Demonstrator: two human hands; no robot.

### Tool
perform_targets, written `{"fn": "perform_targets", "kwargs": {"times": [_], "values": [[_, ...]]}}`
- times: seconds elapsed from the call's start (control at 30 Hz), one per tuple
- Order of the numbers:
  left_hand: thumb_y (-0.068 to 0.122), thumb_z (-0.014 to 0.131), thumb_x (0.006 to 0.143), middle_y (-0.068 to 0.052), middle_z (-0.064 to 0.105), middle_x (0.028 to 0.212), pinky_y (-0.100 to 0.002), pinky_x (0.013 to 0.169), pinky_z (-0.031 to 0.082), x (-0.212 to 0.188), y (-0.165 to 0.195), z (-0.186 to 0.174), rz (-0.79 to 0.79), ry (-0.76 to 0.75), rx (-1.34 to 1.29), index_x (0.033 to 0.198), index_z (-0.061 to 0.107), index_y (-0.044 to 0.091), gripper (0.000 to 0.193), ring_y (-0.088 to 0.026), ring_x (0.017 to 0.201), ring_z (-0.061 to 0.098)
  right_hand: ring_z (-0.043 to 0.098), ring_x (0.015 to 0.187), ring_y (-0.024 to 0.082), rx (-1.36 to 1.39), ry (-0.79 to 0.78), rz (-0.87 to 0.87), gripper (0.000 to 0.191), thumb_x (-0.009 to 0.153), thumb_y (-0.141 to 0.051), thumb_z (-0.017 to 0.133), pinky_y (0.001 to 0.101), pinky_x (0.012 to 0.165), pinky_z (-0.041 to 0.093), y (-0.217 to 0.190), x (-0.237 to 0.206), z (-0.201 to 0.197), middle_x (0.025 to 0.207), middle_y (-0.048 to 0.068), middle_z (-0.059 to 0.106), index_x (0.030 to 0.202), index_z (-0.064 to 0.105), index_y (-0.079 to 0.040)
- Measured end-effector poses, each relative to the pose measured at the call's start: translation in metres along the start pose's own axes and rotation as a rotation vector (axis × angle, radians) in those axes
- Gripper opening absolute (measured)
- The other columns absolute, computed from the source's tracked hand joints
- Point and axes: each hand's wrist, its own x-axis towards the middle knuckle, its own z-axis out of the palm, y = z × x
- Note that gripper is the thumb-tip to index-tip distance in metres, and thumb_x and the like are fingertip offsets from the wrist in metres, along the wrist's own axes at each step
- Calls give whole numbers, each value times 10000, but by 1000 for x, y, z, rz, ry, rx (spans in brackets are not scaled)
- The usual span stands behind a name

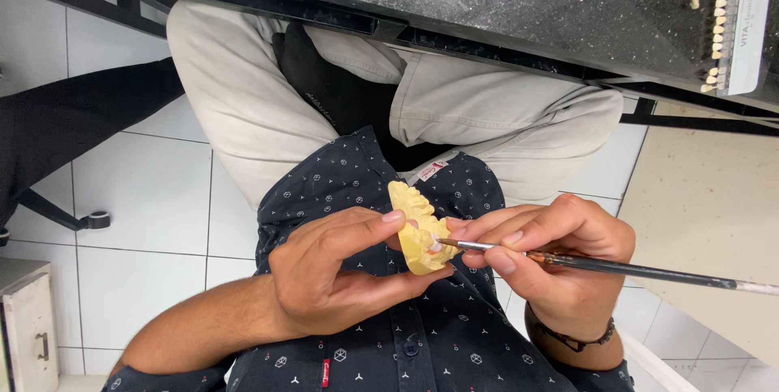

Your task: The person sits at a laboratory bench holding a plaster dental model of an upper arch in one hand and a fine brush in the other. They apply a white ceramic-like material onto the artificial teeth on the model, periodically wiping the brush on a tissue and rotating the model to reach different tooth surfaces.

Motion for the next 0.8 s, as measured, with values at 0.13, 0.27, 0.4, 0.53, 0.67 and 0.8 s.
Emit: {"fn": "perform_targets", "kwargs": {"times": [0.13,0.27,0.4,0.53,0.67,0.8], "values": [[127,964,859,-136,750,985,-305,794,663,0,0,0,4,0,-6,1333,500,-31,682,-211,913,797,790,969,372,12,3,10,127,974,119,682,586,989,646,0,0,0,877,248,760,995,605,21],[130,966,854,-136,749,980,-305,791,661,0,0,0,5,1,4,1321,504,-31,677,-211,908,795,788,963,367,17,8,20,130,971,123,684,593,996,643,0,-1,0,870,249,759,988,604,22],[128,966,852,-138,751,978,-305,788,660,1,0,0,6,-1,4,1317,505,-34,675,-211,903,794,792,951,359,35,11,23,129,977,121,686,593,998,644,-1,0,0,868,249,759,981,605,21],[128,965,855,-140,750,976,-305,789,660,1,0,0,10,-7,3,1318,503,-36,674,-213,905,794,792,947,357,27,13,28,130,974,123,690,594,995,644,0,-1,0,861,249,757,972,608,21],[129,968,853,-137,747,987,-308,786,661,1,0,0,15,-10,4,1311,506,-31,670,-218,903,796,789,940,357,38,23,32,128,972,120,690,597,994,640,1,-4,-3,864,257,753,975,605,24],[107,950,874,-156,739,1065,-345,824,667,-2,-3,-2,58,-49,-11,1296,520,-38,620,-253,942,793,793,947,364,27,23,-2,123,978,100,688,600,996,643,-5,-3,2,857,252,758,991,603,11]]}}
